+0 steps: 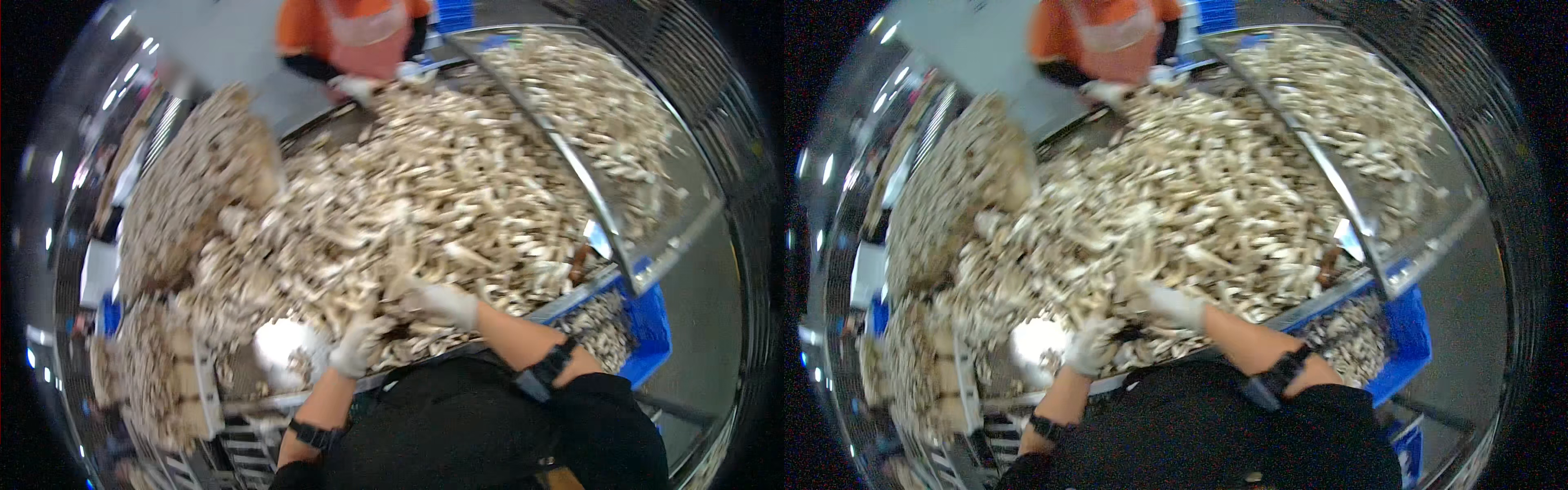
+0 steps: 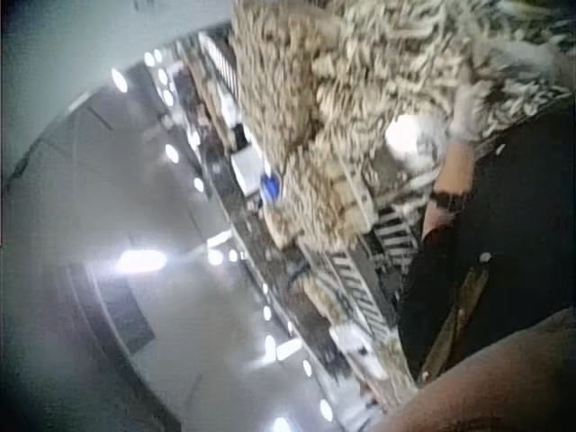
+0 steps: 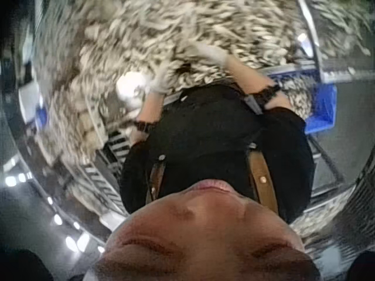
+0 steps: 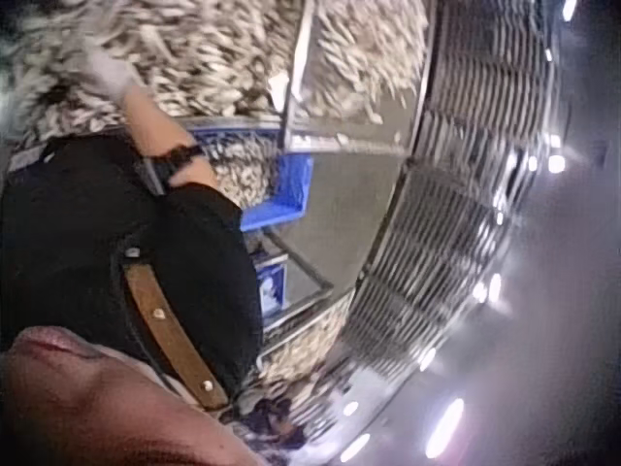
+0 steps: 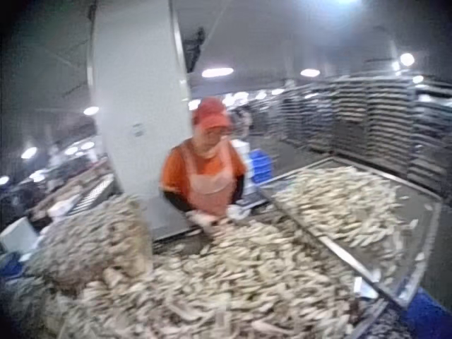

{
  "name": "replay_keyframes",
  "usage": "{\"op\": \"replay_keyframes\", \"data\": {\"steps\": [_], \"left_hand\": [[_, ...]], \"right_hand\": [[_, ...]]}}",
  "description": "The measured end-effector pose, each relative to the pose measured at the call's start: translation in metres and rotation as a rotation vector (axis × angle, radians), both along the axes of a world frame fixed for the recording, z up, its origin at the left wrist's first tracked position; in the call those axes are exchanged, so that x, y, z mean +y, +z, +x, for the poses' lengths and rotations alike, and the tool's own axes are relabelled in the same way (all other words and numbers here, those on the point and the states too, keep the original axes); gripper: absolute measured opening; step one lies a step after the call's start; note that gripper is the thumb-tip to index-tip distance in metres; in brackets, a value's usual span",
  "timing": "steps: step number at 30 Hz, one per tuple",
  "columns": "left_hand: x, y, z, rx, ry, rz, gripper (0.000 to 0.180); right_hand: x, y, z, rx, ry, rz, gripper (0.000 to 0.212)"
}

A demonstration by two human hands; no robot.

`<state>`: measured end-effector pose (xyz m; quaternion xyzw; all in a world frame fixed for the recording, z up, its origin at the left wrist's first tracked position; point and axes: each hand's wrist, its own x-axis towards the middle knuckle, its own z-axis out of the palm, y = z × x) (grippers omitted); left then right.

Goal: Sorting mushrooms on an industrial conveyor table into various grades or piles.

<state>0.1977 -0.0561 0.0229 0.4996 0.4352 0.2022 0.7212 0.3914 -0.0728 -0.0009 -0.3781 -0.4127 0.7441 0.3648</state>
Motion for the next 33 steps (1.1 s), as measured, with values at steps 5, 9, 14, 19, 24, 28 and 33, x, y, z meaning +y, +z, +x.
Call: {"op": "replay_keyframes", "data": {"steps": [5,9,14,19,24,28,33], "left_hand": [[-0.006,-0.012,-0.007,-0.355,0.252,-0.316,0.035],[-0.008,-0.031,-0.012,-0.186,0.093,-0.168,0.043],[0.016,-0.042,-0.028,-0.224,0.508,-0.352,0.043],[0.031,-0.041,-0.027,0.031,0.068,0.166,0.061],[0.084,-0.051,0.026,0.565,-0.228,0.633,0.079],[0.107,-0.048,0.064,0.752,-0.399,0.508,0.081],[0.107,-0.06,0.051,-0.054,0.026,-0.035,0.07]], "right_hand": [[-0.014,-0.028,0.014,0.411,-0.118,-0.158,0.024],[-0.016,-0.067,-0.012,0.173,-0.2,-0.06,0.03],[0.01,-0.045,-0.015,-0.017,-0.231,-0.072,0.019],[0.003,-0.004,-0.017,-0.879,-0.01,0.569,0.025],[-0.007,-0.044,-0.003,-0.426,-0.208,0.231,0.026],[-0.007,-0.023,0.022,-0.178,-0.55,-0.082,0.055],[-0.01,-0.023,0.065,-1.008,0.104,0.249,0.098]]}}
